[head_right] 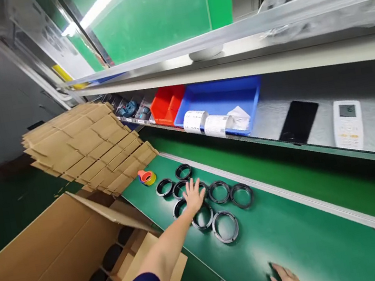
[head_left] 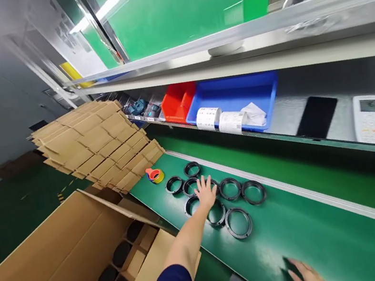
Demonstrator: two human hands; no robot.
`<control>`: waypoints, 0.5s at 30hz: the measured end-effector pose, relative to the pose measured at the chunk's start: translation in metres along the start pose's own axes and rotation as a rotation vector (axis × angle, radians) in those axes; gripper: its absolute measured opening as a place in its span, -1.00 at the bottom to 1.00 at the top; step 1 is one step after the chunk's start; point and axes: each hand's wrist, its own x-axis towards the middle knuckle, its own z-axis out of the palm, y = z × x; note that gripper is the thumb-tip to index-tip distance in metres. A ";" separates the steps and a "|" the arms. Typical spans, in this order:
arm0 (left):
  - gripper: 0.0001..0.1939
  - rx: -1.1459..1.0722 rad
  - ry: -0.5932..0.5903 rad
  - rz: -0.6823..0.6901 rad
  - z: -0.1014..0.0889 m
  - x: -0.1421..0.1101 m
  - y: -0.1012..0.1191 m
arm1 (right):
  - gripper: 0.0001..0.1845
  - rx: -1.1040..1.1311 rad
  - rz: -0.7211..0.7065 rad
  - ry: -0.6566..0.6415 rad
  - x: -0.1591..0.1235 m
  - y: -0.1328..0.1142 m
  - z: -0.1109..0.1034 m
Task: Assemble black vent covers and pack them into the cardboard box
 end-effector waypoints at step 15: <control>-0.39 -0.158 -0.157 -0.302 -0.015 0.114 -0.105 | -0.30 -0.436 -0.156 -0.187 0.227 -0.243 -0.015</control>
